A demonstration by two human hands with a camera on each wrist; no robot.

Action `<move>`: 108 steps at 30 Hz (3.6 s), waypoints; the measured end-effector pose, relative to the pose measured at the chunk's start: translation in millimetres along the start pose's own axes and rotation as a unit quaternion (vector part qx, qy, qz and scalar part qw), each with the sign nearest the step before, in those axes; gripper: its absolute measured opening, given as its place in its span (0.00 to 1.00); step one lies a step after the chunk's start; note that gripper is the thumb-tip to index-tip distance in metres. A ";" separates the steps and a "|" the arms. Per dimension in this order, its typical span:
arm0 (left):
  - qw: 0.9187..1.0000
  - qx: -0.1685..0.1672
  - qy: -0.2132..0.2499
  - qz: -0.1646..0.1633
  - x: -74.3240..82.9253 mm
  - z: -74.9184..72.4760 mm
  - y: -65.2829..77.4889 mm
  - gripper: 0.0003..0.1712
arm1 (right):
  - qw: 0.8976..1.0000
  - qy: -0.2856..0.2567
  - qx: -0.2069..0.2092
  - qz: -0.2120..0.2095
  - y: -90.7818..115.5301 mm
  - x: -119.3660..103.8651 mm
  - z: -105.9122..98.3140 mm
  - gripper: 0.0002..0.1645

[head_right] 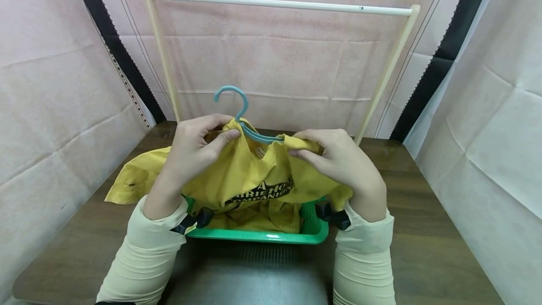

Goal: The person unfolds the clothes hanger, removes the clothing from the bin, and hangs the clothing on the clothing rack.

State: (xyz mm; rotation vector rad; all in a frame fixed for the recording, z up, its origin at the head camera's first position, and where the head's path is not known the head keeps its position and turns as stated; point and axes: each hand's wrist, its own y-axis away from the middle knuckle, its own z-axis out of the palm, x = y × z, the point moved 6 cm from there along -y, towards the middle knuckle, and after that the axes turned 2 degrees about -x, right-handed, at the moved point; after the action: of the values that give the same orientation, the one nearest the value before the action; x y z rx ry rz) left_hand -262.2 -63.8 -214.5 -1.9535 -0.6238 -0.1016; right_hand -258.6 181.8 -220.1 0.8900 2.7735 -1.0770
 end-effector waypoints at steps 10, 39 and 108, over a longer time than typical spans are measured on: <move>0.998 -0.054 -0.009 0.017 2.9 4.2 0.8 0.07 | 0.999 0.000 0.019 -0.038 -7.7 -2.0 6.9 0.13; 0.990 -0.133 -0.044 -0.004 -2.1 13.2 4.7 0.06 | 1.000 -0.010 0.018 -0.004 -9.8 -7.5 8.3 0.17; 0.997 -0.063 -0.005 0.053 -8.2 -22.3 2.1 0.23 | 0.997 0.044 0.050 0.044 4.3 36.6 -8.1 0.06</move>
State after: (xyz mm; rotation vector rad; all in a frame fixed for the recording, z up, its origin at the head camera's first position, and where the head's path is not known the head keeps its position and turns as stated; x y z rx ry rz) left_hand -263.8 -86.9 -208.7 -2.1074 -0.5301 -0.0656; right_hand -285.6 207.8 -225.0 1.0861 2.7408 -1.1997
